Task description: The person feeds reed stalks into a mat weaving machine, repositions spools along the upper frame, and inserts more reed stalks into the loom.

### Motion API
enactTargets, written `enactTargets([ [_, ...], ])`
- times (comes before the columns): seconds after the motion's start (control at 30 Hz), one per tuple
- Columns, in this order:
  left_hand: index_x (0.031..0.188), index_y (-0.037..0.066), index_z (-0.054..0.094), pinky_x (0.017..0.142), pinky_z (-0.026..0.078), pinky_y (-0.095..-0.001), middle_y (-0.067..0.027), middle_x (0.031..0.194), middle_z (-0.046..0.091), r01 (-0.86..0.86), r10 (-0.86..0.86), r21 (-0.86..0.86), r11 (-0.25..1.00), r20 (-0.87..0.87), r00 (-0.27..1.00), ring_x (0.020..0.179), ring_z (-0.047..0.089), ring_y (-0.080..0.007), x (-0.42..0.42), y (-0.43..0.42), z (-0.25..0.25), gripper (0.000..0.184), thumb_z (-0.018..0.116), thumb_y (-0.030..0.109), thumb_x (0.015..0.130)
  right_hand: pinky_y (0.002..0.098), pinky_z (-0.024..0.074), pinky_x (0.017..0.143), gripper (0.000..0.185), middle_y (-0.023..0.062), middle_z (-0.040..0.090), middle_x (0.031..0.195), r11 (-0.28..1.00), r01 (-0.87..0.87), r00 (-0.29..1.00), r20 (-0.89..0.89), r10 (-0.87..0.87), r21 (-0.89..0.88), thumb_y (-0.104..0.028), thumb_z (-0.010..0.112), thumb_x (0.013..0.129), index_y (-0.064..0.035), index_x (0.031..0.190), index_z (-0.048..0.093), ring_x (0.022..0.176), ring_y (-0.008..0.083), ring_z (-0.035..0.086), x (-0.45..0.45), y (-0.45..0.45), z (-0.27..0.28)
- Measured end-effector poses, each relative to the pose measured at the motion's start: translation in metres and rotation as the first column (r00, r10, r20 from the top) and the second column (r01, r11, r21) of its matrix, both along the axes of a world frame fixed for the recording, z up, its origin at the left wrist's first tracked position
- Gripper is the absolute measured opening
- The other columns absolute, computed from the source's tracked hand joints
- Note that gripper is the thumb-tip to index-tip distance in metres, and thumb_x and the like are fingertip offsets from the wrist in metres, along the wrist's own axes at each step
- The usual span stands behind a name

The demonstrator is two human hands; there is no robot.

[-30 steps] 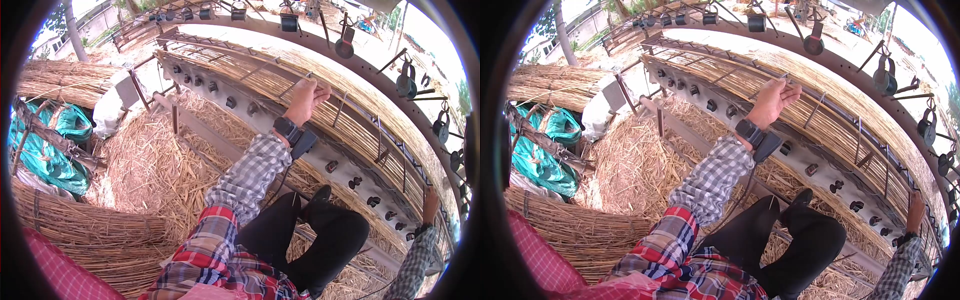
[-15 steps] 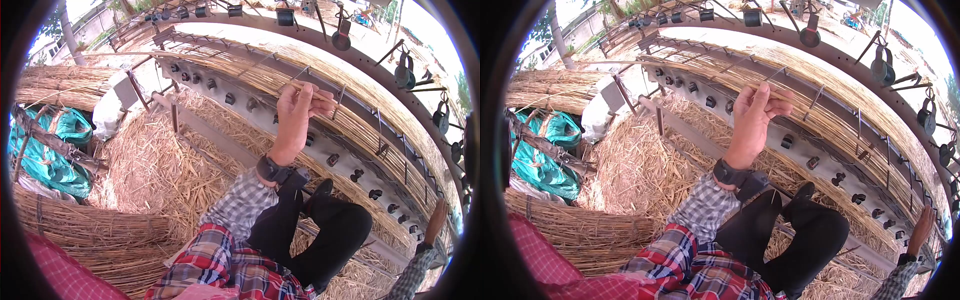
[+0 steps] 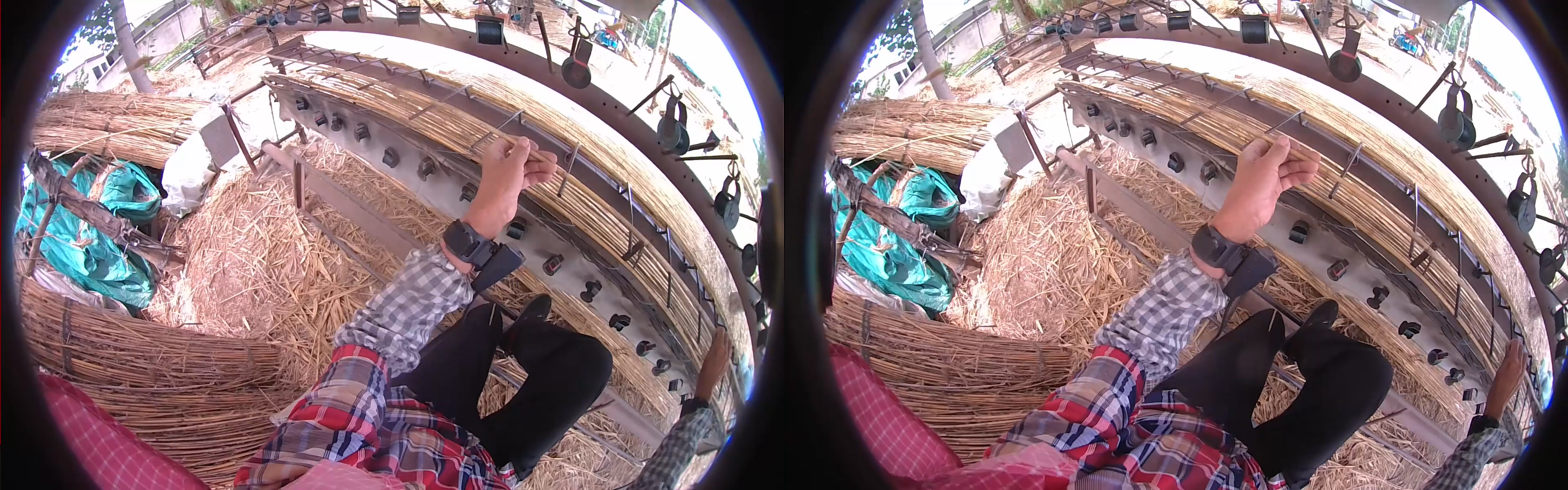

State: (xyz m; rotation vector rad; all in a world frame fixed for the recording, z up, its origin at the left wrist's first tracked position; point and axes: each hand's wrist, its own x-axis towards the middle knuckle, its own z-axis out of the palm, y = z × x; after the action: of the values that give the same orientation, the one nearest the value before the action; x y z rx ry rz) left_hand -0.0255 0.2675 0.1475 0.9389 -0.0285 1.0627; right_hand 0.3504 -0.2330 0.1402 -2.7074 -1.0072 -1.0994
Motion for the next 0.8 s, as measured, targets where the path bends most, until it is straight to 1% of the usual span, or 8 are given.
enactTargets([
  [0.07,0.098,0.001,0.049,0.073,0.056,-0.0309,-0.0210,0.094,0.065,0.021,-0.033,-0.108,0.994,-0.109,0.994,0.081,0.067,-0.0211,0.008,0.008,-0.004,0.021,0.044,0.021,0.101,0.0452,0.0399,0.081,0.020,0.0187,0.058,0.102,0.983,0.068,0.998,0.002,-0.069,-0.168,-0.013,0.045,0.095,0.0018,0.106,0.054,0.098,0.0359,0.052,0.001,0.006,-0.011],
  [0.13,0.097,0.001,0.049,0.072,0.057,-0.0307,-0.0208,0.093,0.065,0.076,-0.085,-0.115,0.990,-0.080,0.993,0.080,0.067,-0.0212,0.002,0.009,-0.003,0.021,0.043,0.020,0.101,0.0461,0.0395,0.078,0.017,0.0186,0.058,0.100,0.999,-0.019,0.994,0.104,0.024,-0.049,-0.013,0.045,0.095,0.0013,0.102,0.053,0.095,0.0365,0.052,-0.007,0.015,-0.010],
  [0.27,0.098,0.001,0.048,0.071,0.056,-0.0303,-0.0207,0.092,0.065,-0.033,0.033,0.004,0.999,-0.054,0.998,0.078,0.067,-0.0202,-0.007,-0.009,0.014,0.023,0.042,0.022,0.101,0.0451,0.0409,0.077,0.017,0.0192,0.057,0.099,0.994,0.057,0.992,-0.112,-0.067,-0.090,-0.013,0.044,0.096,-0.0003,0.102,0.053,0.096,0.0372,0.053,-0.017,0.022,0.000],
  [0.33,0.097,0.001,0.048,0.070,0.056,-0.0305,-0.0206,0.091,0.065,-0.102,0.093,0.153,0.983,0.061,0.994,0.078,0.067,-0.0205,-0.021,-0.026,0.028,0.023,0.042,0.022,0.101,0.0453,0.0404,0.078,0.018,0.0194,0.057,0.099,1.000,-0.002,1.000,0.020,0.003,-0.025,-0.013,0.042,0.097,-0.0003,0.103,0.053,0.097,0.0368,0.053,-0.022,0.026,-0.003],
  [0.47,0.098,0.001,0.047,0.069,0.056,-0.0302,-0.0196,0.091,0.065,-0.127,0.110,0.161,0.979,0.109,0.988,0.077,0.067,-0.0197,-0.018,-0.023,0.008,0.023,0.042,0.023,0.102,0.0452,0.0414,0.076,0.021,0.0189,0.058,0.099,0.999,-0.050,0.994,0.092,0.051,-0.016,-0.016,0.041,0.098,-0.0007,0.104,0.054,0.096,0.0360,0.054,-0.018,0.014,-0.003],
  [0.53,0.100,0.001,0.047,0.068,0.056,-0.0296,-0.0188,0.091,0.066,0.000,-0.027,-0.145,0.989,-0.184,0.983,0.076,0.066,-0.0186,0.006,0.006,-0.028,0.024,0.041,0.024,0.102,0.0448,0.0412,0.076,0.021,0.0194,0.058,0.099,0.990,0.047,0.999,0.009,-0.046,-0.133,-0.016,0.042,0.097,0.0003,0.104,0.054,0.096,0.0360,0.054,-0.019,0.018,0.004],
  [0.6,0.100,0.002,0.047,0.068,0.056,-0.0296,-0.0184,0.091,0.066,-0.018,0.001,-0.129,0.991,-0.132,0.991,0.075,0.066,-0.0182,-0.003,-0.006,-0.014,0.024,0.041,0.025,0.102,0.0452,0.0404,0.077,0.021,0.0201,0.058,0.099,0.985,0.086,0.995,-0.040,-0.093,-0.150,-0.014,0.042,0.097,0.0018,0.104,0.053,0.095,0.0360,0.053,-0.037,0.030,0.000],
  [0.8,0.100,0.002,0.047,0.069,0.056,-0.0301,-0.0189,0.091,0.065,-0.160,0.122,0.251,0.955,0.161,0.979,0.076,0.066,-0.0186,-0.038,-0.049,0.037,0.024,0.041,0.025,0.102,0.0449,0.0388,0.076,0.017,0.0196,0.056,0.093,1.000,0.010,1.000,-0.006,-0.010,-0.002,-0.011,0.043,0.095,0.0025,0.101,0.051,0.091,0.0358,0.052,-0.007,0.011,-0.011],
])
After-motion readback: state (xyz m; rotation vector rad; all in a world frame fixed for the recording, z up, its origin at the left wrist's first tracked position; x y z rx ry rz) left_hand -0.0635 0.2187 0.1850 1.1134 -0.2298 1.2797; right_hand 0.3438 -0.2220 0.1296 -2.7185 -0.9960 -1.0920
